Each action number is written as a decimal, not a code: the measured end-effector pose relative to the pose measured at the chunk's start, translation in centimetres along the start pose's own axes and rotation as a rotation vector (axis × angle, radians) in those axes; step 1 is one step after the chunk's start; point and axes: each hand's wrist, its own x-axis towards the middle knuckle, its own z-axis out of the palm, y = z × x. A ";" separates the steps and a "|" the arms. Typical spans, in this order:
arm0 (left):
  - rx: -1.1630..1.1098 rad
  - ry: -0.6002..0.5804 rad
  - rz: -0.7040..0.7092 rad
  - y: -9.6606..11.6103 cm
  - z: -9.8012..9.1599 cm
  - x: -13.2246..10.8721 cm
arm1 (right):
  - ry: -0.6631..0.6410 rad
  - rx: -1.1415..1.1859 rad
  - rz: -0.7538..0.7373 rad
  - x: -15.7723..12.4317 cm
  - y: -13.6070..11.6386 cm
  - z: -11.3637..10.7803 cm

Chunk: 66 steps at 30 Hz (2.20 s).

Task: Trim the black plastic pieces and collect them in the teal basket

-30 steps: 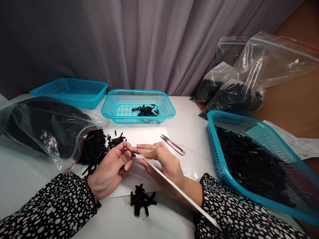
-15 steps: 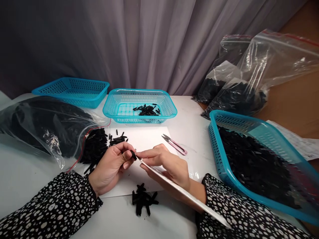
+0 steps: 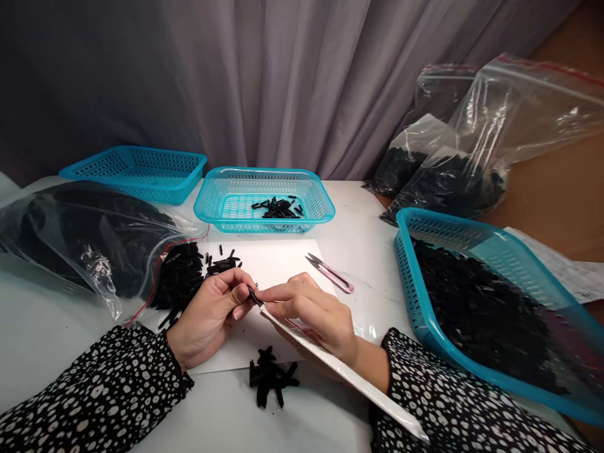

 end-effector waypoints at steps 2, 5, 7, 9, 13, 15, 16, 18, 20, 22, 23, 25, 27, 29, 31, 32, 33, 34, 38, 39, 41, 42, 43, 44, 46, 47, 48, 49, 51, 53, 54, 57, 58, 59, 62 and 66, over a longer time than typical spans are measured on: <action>0.013 0.003 0.007 0.0 0.0 0.0 | -0.006 0.003 0.002 -0.1 0.0 0.0; 0.033 0.020 0.048 0.0 0.0 -0.1 | 0.007 0.024 0.023 -0.2 0.0 0.0; 0.039 0.048 0.094 0.0 0.0 -0.1 | 0.037 0.027 0.069 -0.3 -0.2 0.1; 0.039 0.080 0.135 0.1 0.1 -0.1 | 0.054 0.038 0.127 -0.4 -0.5 0.2; 0.049 0.094 0.154 0.1 0.3 -0.3 | 0.045 0.144 0.276 -0.5 -1.0 0.4; 0.049 0.082 0.147 0.1 0.3 -0.4 | 0.047 0.175 0.328 -0.6 -1.0 0.5; 0.047 0.074 0.144 0.1 0.3 -0.5 | 0.052 0.178 0.333 -0.6 -1.0 0.6; 0.039 0.062 0.136 0.2 0.3 -0.5 | 0.058 0.173 0.318 -0.6 -0.8 0.6; 0.031 0.058 0.116 0.3 0.4 -0.6 | 0.051 0.166 0.300 -0.6 -0.6 0.6; 0.025 0.054 0.090 0.4 0.5 -0.7 | 0.032 0.156 0.302 -0.6 -0.4 0.4; 0.020 0.050 0.078 0.5 0.6 -0.7 | 0.026 0.148 0.303 -0.6 -0.4 0.4; 0.014 0.043 0.069 0.5 0.8 -0.8 | 0.025 0.124 0.291 -0.6 -0.4 0.3; 0.012 0.051 0.081 0.5 0.9 -0.8 | 0.046 0.105 0.256 -0.5 -0.5 0.3; 0.017 0.067 0.096 0.4 0.8 -0.8 | 0.064 0.090 0.221 -0.5 -0.5 0.4; 0.028 0.078 0.101 0.3 0.7 -0.7 | 0.064 0.085 0.212 -0.5 -0.5 0.4; 0.035 0.080 0.100 0.2 0.6 -0.7 | 0.054 0.085 0.221 -0.6 -0.5 0.4; 0.042 0.080 0.100 0.2 0.5 -0.6 | 0.042 0.087 0.237 -0.6 -0.5 0.3; 0.047 0.081 0.102 0.1 0.5 -0.6 | 0.030 0.089 0.254 -0.6 -0.4 0.3; 0.068 0.093 0.115 0.0 0.5 -0.5 | 0.010 0.093 0.301 -0.6 -0.4 0.1; 0.074 0.099 0.119 0.0 0.6 -0.5 | 0.018 0.096 0.308 -0.6 -0.4 0.2; 0.085 0.115 0.126 0.1 0.7 -0.5 | 0.034 0.103 0.318 -0.6 -0.4 0.2; 0.089 0.122 0.130 0.0 0.8 -0.5 | 0.037 0.104 0.319 -0.6 -0.5 0.3; 0.093 0.127 0.134 0.0 0.8 -0.5 | 0.035 0.101 0.318 -0.6 -0.5 0.3; 0.097 0.131 0.137 0.0 0.8 -0.5 | 0.030 0.097 0.318 -0.6 -0.5 0.3; 0.105 0.131 0.141 0.0 0.7 -0.5 | 0.023 0.087 0.316 -0.6 -0.4 0.3; 0.108 0.131 0.145 -0.1 0.7 -0.5 | 0.023 0.083 0.316 -0.7 -0.4 0.3; 0.112 0.132 0.149 -0.1 0.6 -0.5 | 0.026 0.081 0.317 -0.7 -0.4 0.3; 0.116 0.135 0.155 -0.2 0.6 -0.5 | 0.028 0.081 0.319 -0.7 -0.4 0.3; 0.121 0.134 0.165 -0.2 0.5 -0.5 | 0.029 0.080 0.322 -0.7 -0.5 0.3; 0.119 0.124 0.165 -0.3 0.5 -0.6 | 0.024 0.085 0.324 -0.7 -0.5 0.3; 0.115 0.116 0.162 -0.3 0.5 -0.6 | 0.020 0.090 0.325 -0.7 -0.5 0.3; 0.102 0.105 0.154 -0.4 0.5 -0.6 | 0.022 0.100 0.329 -0.7 -0.5 0.4; 0.101 0.104 0.154 -0.4 0.5 -0.6 | 0.023 0.098 0.331 -0.7 -0.5 0.4; 0.100 0.105 0.156 -0.4 0.5 -0.5 | 0.030 0.094 0.331 -0.7 -0.5 0.5; 0.099 0.110 0.167 -0.4 0.6 -0.6 | 0.064 0.073 0.325 -0.6 -0.6 0.6; 0.072 0.136 0.152 -0.3 1.0 -0.9 | 0.045 -0.017 0.189 -0.2 -0.7 0.8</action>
